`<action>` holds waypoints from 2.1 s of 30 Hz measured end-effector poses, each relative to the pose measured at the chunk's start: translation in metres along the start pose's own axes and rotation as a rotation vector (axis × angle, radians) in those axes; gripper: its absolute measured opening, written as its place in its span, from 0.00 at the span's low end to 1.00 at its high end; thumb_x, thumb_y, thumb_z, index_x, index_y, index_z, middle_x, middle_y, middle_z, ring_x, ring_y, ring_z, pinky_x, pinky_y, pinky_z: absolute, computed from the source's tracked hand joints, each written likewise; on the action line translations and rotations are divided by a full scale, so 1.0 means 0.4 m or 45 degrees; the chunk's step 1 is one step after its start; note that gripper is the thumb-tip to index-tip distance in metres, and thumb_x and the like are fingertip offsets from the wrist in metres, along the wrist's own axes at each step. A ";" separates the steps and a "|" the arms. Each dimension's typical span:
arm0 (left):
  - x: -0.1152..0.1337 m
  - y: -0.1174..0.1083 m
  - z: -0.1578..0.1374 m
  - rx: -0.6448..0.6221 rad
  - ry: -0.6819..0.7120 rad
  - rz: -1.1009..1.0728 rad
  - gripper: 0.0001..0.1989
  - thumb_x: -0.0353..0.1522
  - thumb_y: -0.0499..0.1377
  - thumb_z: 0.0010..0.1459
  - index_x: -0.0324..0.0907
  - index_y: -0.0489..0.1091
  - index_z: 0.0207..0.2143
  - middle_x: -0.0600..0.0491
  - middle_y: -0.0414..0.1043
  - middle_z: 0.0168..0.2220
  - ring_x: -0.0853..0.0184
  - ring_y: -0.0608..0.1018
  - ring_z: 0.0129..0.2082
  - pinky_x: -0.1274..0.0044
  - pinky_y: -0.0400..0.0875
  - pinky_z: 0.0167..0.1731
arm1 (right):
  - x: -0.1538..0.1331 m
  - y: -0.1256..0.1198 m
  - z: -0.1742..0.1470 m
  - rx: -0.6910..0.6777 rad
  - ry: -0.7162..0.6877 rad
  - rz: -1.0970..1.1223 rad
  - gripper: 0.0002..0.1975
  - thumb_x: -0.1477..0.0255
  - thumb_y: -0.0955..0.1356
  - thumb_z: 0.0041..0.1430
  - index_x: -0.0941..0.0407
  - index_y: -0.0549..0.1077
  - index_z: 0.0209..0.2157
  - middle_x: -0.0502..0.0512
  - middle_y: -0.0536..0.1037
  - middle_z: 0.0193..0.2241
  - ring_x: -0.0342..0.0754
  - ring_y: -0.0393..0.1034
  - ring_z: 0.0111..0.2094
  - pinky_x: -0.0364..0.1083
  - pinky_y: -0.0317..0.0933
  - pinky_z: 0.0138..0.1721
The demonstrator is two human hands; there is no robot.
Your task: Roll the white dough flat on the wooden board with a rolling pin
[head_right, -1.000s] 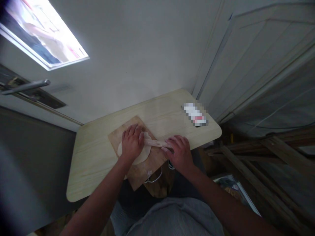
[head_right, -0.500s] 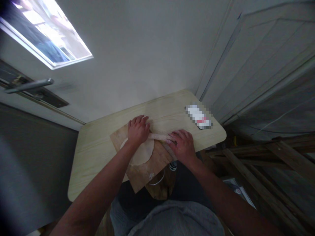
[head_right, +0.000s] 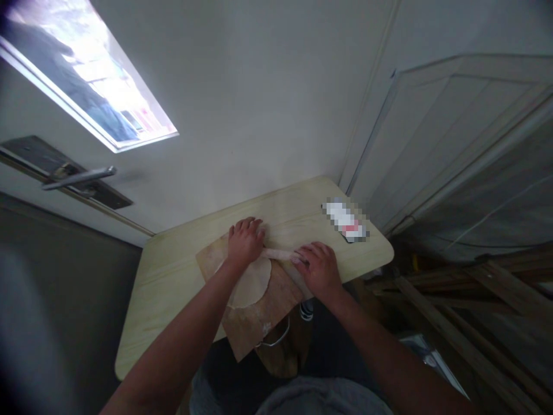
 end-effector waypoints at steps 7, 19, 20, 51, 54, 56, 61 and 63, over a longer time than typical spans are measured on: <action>0.004 -0.027 -0.062 0.031 -0.008 0.028 0.18 0.39 0.49 0.68 0.48 0.69 0.56 0.49 0.67 0.61 0.55 0.65 0.62 0.57 0.55 0.62 | -0.029 -0.012 -0.037 0.039 -0.048 -0.025 0.15 0.59 0.69 0.62 0.54 0.79 0.42 0.56 0.81 0.42 0.56 0.69 0.48 0.56 0.60 0.53; -0.015 -0.070 -0.189 -0.007 -0.110 0.050 0.20 0.39 0.48 0.68 0.47 0.67 0.58 0.47 0.64 0.64 0.54 0.61 0.66 0.51 0.50 0.64 | -0.058 -0.012 -0.043 -0.054 -0.170 0.086 0.13 0.63 0.73 0.55 0.52 0.78 0.42 0.56 0.79 0.44 0.57 0.69 0.50 0.58 0.63 0.53; -0.017 -0.071 -0.187 -0.012 -0.113 0.049 0.19 0.38 0.49 0.67 0.47 0.67 0.58 0.46 0.64 0.64 0.54 0.61 0.66 0.51 0.49 0.64 | -0.059 -0.011 -0.038 -0.071 -0.176 0.096 0.14 0.63 0.73 0.55 0.52 0.78 0.42 0.56 0.79 0.44 0.57 0.69 0.50 0.58 0.63 0.53; -0.044 -0.025 -0.053 -0.019 -0.133 -0.006 0.19 0.39 0.49 0.66 0.49 0.68 0.56 0.50 0.66 0.62 0.57 0.64 0.63 0.57 0.53 0.64 | -0.009 0.035 0.001 0.105 -0.133 0.078 0.17 0.55 0.66 0.63 0.53 0.76 0.41 0.59 0.80 0.41 0.59 0.71 0.47 0.60 0.61 0.51; -0.046 -0.025 -0.059 -0.040 -0.148 -0.005 0.19 0.39 0.50 0.66 0.49 0.68 0.56 0.50 0.65 0.63 0.57 0.65 0.62 0.55 0.52 0.64 | -0.007 0.038 0.003 0.061 -0.144 0.115 0.17 0.54 0.66 0.63 0.53 0.76 0.40 0.58 0.80 0.39 0.58 0.72 0.43 0.58 0.62 0.50; -0.045 -0.026 -0.064 -0.066 -0.145 -0.003 0.19 0.39 0.50 0.66 0.48 0.68 0.56 0.50 0.65 0.63 0.56 0.64 0.62 0.55 0.52 0.64 | -0.009 0.038 -0.001 0.035 -0.133 0.127 0.18 0.53 0.66 0.63 0.53 0.76 0.40 0.58 0.80 0.38 0.56 0.72 0.41 0.56 0.62 0.48; -0.039 -0.037 -0.087 -0.118 -0.088 -0.002 0.20 0.41 0.50 0.67 0.47 0.67 0.57 0.50 0.65 0.62 0.56 0.63 0.63 0.56 0.52 0.64 | -0.034 0.028 -0.027 0.004 -0.109 0.107 0.18 0.54 0.67 0.63 0.54 0.76 0.40 0.57 0.80 0.38 0.55 0.71 0.40 0.54 0.62 0.45; -0.037 -0.041 -0.104 -0.125 -0.082 0.004 0.20 0.40 0.48 0.68 0.47 0.66 0.58 0.50 0.65 0.63 0.56 0.63 0.64 0.55 0.51 0.65 | -0.046 0.020 -0.040 0.021 -0.101 0.081 0.18 0.54 0.67 0.63 0.54 0.75 0.41 0.57 0.79 0.38 0.55 0.70 0.40 0.54 0.62 0.45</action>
Point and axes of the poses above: each hand's wrist, its own z-axis towards the middle knuckle, its own y-axis out of the palm, x = y × z, the point moved 7 cm from there along z, towards the middle knuckle
